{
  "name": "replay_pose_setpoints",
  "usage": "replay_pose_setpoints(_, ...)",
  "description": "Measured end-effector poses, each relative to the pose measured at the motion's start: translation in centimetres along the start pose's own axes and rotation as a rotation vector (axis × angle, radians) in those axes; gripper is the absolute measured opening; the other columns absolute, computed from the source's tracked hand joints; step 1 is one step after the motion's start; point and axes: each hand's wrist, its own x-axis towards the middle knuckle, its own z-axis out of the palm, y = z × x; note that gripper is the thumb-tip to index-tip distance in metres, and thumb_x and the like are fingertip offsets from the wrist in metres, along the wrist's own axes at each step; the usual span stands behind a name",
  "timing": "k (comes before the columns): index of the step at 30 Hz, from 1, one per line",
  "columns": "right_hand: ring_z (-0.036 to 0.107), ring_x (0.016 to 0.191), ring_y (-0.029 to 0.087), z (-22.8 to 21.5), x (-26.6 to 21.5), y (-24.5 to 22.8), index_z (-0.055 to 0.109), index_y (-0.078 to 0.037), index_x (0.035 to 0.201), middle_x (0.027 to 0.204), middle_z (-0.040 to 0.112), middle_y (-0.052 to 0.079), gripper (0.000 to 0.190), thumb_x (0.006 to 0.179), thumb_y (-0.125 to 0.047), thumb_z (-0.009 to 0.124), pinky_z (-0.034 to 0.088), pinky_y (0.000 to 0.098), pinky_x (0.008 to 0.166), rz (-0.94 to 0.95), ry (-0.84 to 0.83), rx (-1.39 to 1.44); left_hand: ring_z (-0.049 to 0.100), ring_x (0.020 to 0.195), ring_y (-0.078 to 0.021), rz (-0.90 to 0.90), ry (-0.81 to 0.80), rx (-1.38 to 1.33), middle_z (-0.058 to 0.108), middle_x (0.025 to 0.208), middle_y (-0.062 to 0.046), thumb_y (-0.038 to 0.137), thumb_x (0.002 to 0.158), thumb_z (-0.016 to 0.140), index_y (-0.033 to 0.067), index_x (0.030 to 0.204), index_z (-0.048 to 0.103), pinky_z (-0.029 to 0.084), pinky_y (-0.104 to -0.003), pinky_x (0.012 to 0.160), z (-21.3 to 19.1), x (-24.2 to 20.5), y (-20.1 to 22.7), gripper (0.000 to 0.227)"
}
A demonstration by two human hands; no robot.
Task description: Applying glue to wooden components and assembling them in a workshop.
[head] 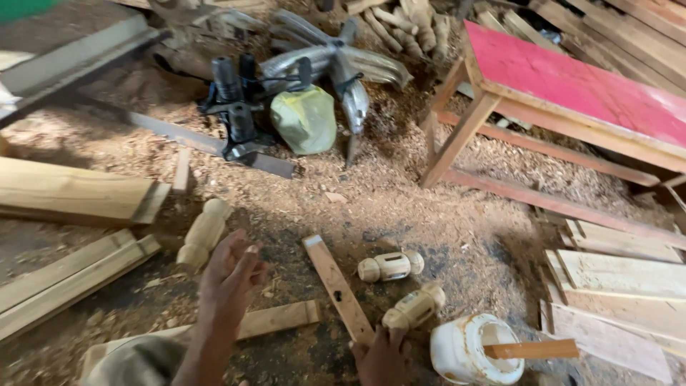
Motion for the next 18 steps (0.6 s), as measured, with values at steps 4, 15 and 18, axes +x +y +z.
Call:
replay_pose_setpoints(4,0.036,0.141,0.037,1.5,0.3,0.1,0.057,-0.016,0.133,0.148,0.035,0.010,0.063,0.087,-0.057,0.071,0.037,0.0589,0.116,-0.032,0.065,-0.101,0.067,0.087,-0.0180,0.078,0.005,0.077,0.070,0.117,-0.013,0.027,0.097,0.061,0.0046,0.149,0.046,0.056,-0.030,0.073,-1.2,-0.3,-1.1,0.059)
replay_pose_setpoints(15,0.059,0.065,0.024,4.7,5.6,4.7,0.069,0.001,0.129,0.078,0.059,0.011,0.062,0.084,-0.040,0.081,0.048,0.0382,0.059,-0.310,-0.504,1.236,0.073,0.093,-0.0207,-0.405,-0.202,0.129,0.073,0.113,-0.010,0.027,0.097,0.060,0.0081,0.142,0.060,0.063,-0.033,0.073,2.0,-3.7,-4.5,0.049)
replay_pose_setpoints(18,0.070,0.076,0.024,-1.3,0.3,3.8,0.061,0.001,0.136,0.087,0.067,0.011,0.067,0.086,-0.041,0.077,0.058,0.0385,0.068,-0.223,-0.594,1.238,0.071,0.103,-0.0225,-0.503,-0.391,-0.072,0.071,0.122,-0.011,0.019,0.091,0.070,0.0077,0.143,0.056,0.065,-0.034,0.083,4.3,-5.7,-2.6,0.055)
